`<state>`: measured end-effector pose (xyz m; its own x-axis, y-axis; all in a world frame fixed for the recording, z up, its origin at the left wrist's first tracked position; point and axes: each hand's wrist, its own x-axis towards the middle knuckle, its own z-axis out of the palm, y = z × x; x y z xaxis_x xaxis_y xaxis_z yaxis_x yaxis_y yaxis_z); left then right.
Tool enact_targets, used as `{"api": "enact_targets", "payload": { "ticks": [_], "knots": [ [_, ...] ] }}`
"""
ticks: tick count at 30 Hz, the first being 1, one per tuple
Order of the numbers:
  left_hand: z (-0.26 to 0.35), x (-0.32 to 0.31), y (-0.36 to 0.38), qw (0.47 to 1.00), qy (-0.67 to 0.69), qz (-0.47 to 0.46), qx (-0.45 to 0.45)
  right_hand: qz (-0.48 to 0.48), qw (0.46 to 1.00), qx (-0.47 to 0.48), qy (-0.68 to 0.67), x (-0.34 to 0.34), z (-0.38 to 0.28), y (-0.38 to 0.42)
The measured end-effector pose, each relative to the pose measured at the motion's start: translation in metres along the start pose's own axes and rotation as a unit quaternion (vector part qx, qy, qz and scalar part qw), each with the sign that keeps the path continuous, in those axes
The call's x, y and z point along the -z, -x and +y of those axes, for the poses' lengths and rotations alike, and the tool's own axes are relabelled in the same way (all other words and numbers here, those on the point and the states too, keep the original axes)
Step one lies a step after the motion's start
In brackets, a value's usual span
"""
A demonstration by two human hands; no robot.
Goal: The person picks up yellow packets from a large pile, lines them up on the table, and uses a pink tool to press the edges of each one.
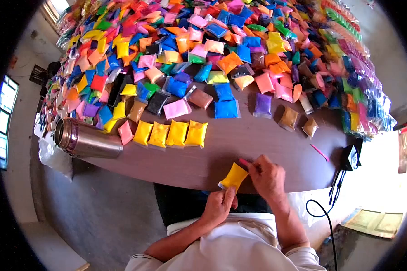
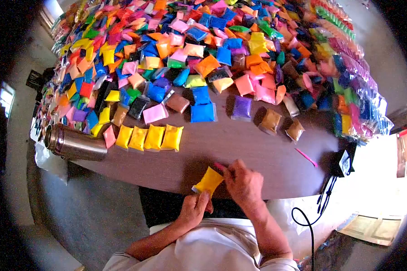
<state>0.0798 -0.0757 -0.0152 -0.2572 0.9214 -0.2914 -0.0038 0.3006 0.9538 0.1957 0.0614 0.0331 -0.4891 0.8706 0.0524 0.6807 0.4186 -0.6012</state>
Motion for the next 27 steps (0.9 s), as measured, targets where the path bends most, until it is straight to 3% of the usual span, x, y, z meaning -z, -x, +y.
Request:
{"api": "enact_targets", "payload": {
  "ticks": [3, 5, 7, 9, 13, 16, 17, 21, 22, 27],
  "knots": [
    [0.002, -0.001, 0.0, 1.0, -0.004, 0.015, 0.0, 0.026, 0.997, -0.033, -0.062, 0.013, -0.01, 0.001],
    [0.002, -0.001, 0.001, 1.0, -0.007, 0.011, -0.009, -0.046, 0.995, -0.012, -0.091, 0.015, -0.02, 0.015],
    [0.0, -0.002, 0.0, 0.997, 0.045, -0.013, 0.055, -0.017, 0.997, 0.048, -0.051, 0.003, -0.023, 0.028],
    [0.001, 0.0, -0.001, 0.999, -0.008, -0.012, 0.046, -0.03, 0.998, 0.03, -0.04, -0.008, -0.014, 0.024],
    [0.001, 0.0, -0.003, 0.999, 0.041, -0.003, 0.011, -0.023, 0.999, 0.016, -0.025, -0.006, -0.015, 0.016],
    [0.0, 0.0, -0.001, 1.0, -0.015, -0.006, 0.005, 0.083, 0.994, -0.036, 0.066, -0.004, 0.0, 0.007],
    [-0.001, 0.0, 0.0, 1.0, -0.013, -0.001, 0.007, 0.093, 0.995, -0.038, 0.028, 0.002, 0.003, 0.005],
    [0.002, 0.0, -0.001, 1.0, 0.017, -0.005, -0.008, 0.054, 0.99, -0.001, -0.127, 0.007, -0.017, 0.024],
    [0.003, -0.001, -0.002, 0.995, 0.082, -0.022, 0.05, -0.003, 0.989, -0.025, -0.142, 0.01, -0.031, 0.029],
    [0.004, 0.004, -0.005, 0.989, 0.138, -0.033, 0.035, -0.038, 0.997, 0.037, -0.064, -0.015, -0.029, 0.019]
  ]
}}
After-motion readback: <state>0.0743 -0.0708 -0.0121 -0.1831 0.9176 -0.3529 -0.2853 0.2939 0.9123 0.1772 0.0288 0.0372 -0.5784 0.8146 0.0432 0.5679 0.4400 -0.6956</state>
